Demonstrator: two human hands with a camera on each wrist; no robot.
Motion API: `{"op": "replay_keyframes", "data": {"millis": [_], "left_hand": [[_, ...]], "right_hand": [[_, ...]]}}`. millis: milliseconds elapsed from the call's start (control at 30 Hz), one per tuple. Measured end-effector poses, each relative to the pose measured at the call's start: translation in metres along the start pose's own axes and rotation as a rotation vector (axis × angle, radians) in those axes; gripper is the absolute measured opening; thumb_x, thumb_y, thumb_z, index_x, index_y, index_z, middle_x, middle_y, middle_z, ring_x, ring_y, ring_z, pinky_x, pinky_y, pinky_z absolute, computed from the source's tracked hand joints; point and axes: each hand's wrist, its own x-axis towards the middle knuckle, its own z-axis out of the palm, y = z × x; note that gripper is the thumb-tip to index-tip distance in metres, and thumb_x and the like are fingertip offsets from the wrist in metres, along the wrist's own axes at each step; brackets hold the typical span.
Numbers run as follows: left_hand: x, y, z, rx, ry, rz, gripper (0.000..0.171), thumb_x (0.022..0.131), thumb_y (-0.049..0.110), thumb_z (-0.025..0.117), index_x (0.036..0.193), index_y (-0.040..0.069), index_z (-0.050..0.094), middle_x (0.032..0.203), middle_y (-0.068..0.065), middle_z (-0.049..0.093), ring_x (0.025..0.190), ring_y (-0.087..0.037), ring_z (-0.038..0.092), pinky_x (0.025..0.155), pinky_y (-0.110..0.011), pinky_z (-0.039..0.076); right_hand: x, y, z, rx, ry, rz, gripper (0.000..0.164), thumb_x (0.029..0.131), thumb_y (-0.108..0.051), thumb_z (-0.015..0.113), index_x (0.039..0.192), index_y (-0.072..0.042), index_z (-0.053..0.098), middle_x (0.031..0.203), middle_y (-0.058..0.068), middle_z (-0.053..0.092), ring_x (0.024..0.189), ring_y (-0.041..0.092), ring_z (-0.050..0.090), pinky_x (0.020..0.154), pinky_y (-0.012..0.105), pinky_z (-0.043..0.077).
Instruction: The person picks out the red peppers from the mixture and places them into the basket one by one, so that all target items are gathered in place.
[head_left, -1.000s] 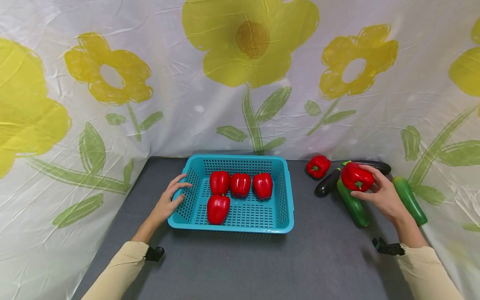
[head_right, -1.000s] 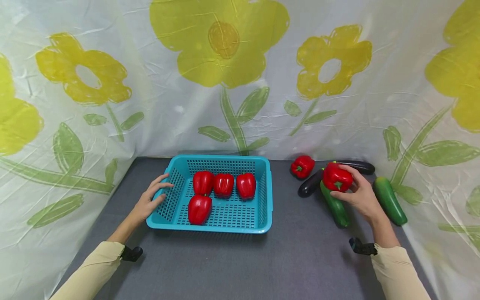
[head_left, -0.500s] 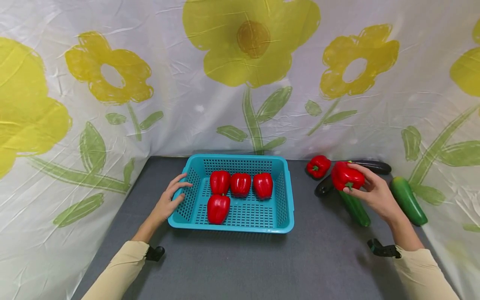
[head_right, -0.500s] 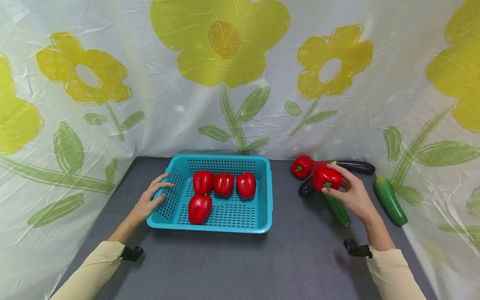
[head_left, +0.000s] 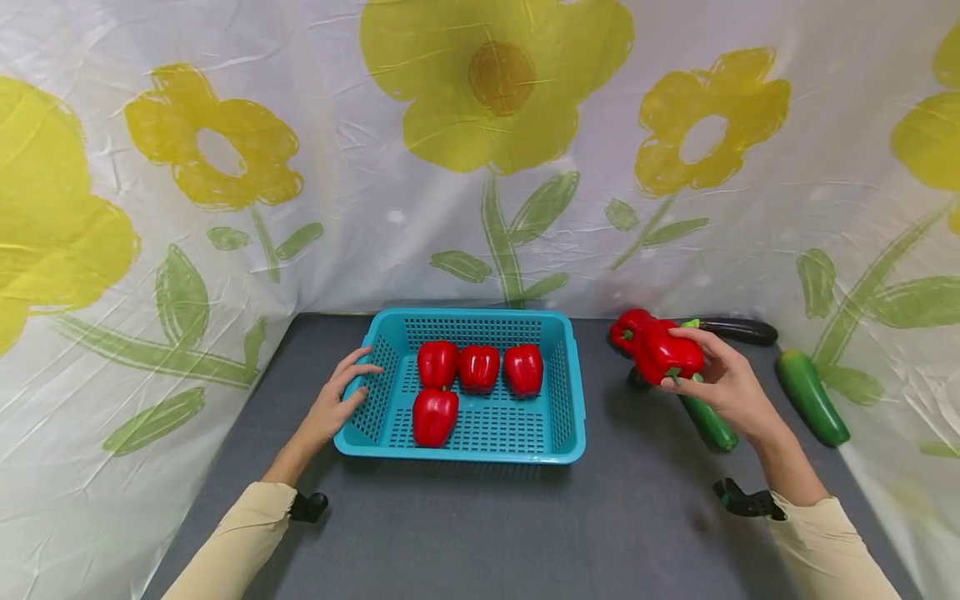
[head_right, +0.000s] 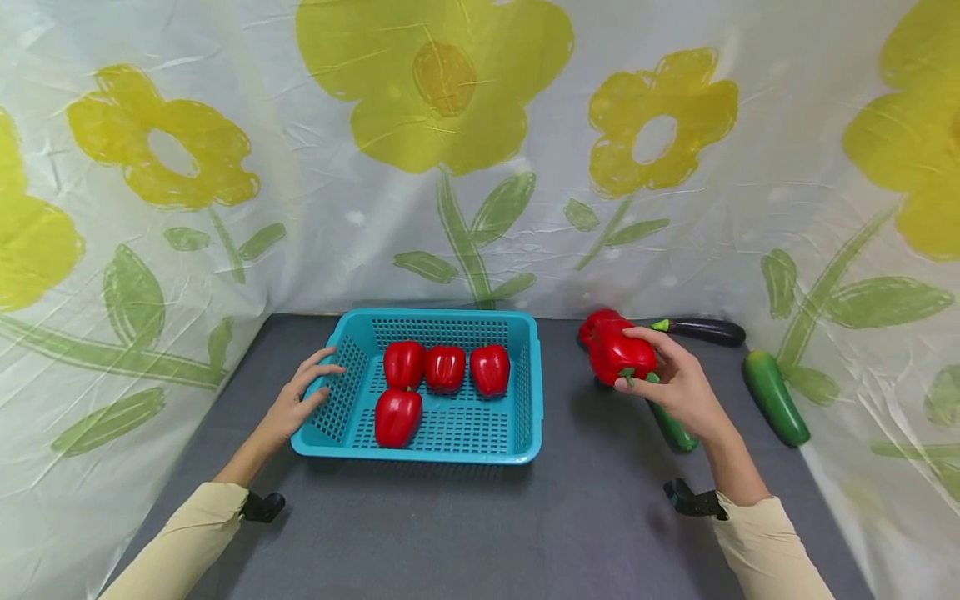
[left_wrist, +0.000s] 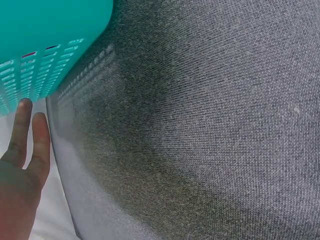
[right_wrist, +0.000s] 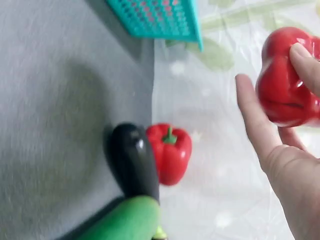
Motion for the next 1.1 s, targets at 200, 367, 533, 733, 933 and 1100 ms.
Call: {"op": "replay_keyframes", "data": {"millis": [200, 367, 533, 733, 933, 1100], "left_hand": [[0.000, -0.001, 0.000, -0.008, -0.002, 0.006, 0.035, 0.096, -0.010, 0.051, 0.128, 0.000, 0.063, 0.160, -0.017, 0.030, 0.146, -0.040, 0.022, 0.105, -0.071, 0.021], [0.000, 0.002, 0.001, -0.009, 0.004, 0.010, 0.034, 0.095, -0.012, 0.051, 0.127, -0.004, 0.062, 0.159, -0.021, 0.030, 0.145, -0.044, 0.022, 0.104, -0.073, 0.021], [0.002, 0.022, 0.000, -0.011, 0.001, 0.009, 0.033, 0.093, -0.017, 0.050, 0.124, -0.010, 0.060, 0.155, -0.031, 0.030, 0.142, -0.052, 0.022, 0.103, -0.074, 0.021], [0.004, 0.044, -0.001, -0.003, 0.000, 0.035, 0.031, 0.091, -0.019, 0.051, 0.121, -0.015, 0.059, 0.150, -0.039, 0.031, 0.138, -0.059, 0.023, 0.101, -0.076, 0.022], [0.004, 0.046, -0.001, -0.001, -0.002, 0.033, 0.032, 0.091, -0.019, 0.051, 0.121, -0.015, 0.059, 0.151, -0.039, 0.031, 0.138, -0.058, 0.023, 0.101, -0.076, 0.022], [0.005, 0.049, -0.002, 0.000, -0.002, 0.028, 0.032, 0.091, -0.020, 0.051, 0.121, -0.014, 0.060, 0.150, -0.039, 0.031, 0.138, -0.058, 0.024, 0.100, -0.075, 0.023]], "right_hand": [[0.003, -0.002, 0.012, 0.106, -0.053, 0.010, 0.075, 0.081, 0.021, 0.072, 0.148, -0.002, 0.046, 0.140, 0.016, 0.045, 0.116, 0.030, 0.050, 0.077, 0.030, 0.057], [0.006, -0.002, 0.019, 0.075, -0.089, 0.009, 0.091, 0.076, 0.022, 0.076, 0.154, -0.007, 0.039, 0.143, 0.015, 0.042, 0.119, 0.031, 0.047, 0.074, 0.034, 0.059], [0.010, -0.006, 0.027, 0.000, -0.107, 0.039, 0.094, 0.075, 0.014, 0.083, 0.154, -0.012, 0.039, 0.145, 0.010, 0.041, 0.124, 0.035, 0.045, 0.076, 0.039, 0.058], [0.017, -0.007, 0.035, -0.117, -0.117, 0.044, 0.094, 0.077, 0.004, 0.085, 0.155, -0.015, 0.036, 0.145, 0.008, 0.042, 0.123, 0.036, 0.045, 0.076, 0.037, 0.058], [0.019, -0.005, 0.040, -0.143, -0.141, 0.072, 0.094, 0.078, -0.002, 0.084, 0.156, -0.018, 0.034, 0.145, 0.011, 0.042, 0.125, 0.037, 0.045, 0.078, 0.037, 0.057], [0.022, -0.007, 0.044, -0.165, -0.133, 0.081, 0.084, 0.080, -0.006, 0.082, 0.150, -0.011, 0.036, 0.141, 0.015, 0.046, 0.123, 0.038, 0.046, 0.079, 0.034, 0.057]]}}
